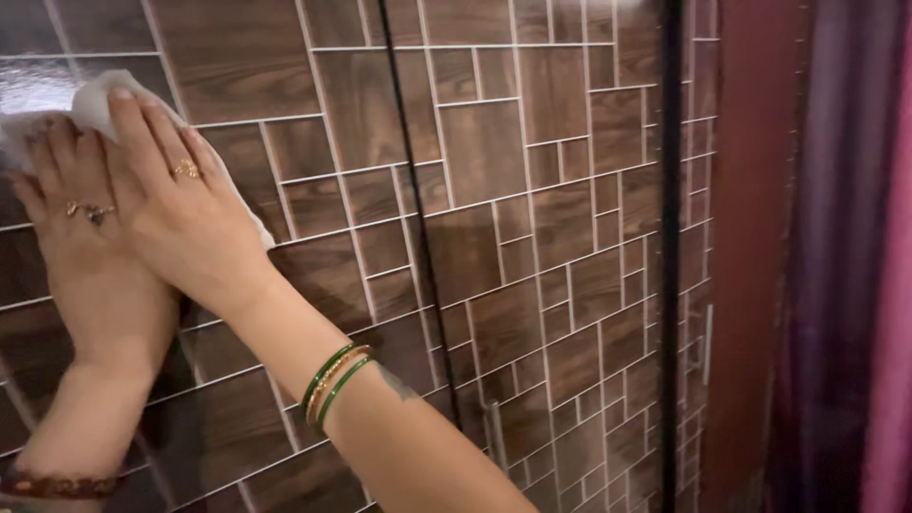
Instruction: The person sprays a surface with a liquid from a bottle and wipes the wooden tiled panels of a wardrobe with a cloth.
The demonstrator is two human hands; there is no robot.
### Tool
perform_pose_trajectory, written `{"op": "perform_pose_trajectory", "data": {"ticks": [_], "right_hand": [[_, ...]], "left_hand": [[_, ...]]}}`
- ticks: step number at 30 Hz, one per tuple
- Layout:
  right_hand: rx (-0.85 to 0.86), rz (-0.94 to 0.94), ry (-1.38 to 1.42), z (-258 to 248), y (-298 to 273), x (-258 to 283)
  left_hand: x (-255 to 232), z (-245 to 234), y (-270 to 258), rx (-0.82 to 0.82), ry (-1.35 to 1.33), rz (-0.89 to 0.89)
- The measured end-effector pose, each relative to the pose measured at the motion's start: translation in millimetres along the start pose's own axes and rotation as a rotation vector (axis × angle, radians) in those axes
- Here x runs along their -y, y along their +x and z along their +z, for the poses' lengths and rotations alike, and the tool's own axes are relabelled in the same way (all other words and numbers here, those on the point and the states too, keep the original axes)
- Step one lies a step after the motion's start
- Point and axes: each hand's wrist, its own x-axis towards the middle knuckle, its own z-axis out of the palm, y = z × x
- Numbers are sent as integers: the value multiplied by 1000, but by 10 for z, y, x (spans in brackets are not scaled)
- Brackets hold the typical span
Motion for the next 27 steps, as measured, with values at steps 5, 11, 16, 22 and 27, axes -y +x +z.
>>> {"op": "perform_pose_trajectory", "data": {"ticks": [5,11,16,22,27], "right_hand": [[54,17,-185,-52,-15,-528],[-26,204,14,-353,-334,-1058],[55,554,337,-821,-797,-1058],[203,737,452,-1192,-1259,-734],[126,893,749,-1436,-1533,-204]], "left_hand": [[-172,386,223,28,-78,60],[-579,941,198,23,49,206],[-924,1179,-170,83,3,184],[-1135,1061,-741,144,222,238],[-1085,813,-1301,148,-161,181]]}}
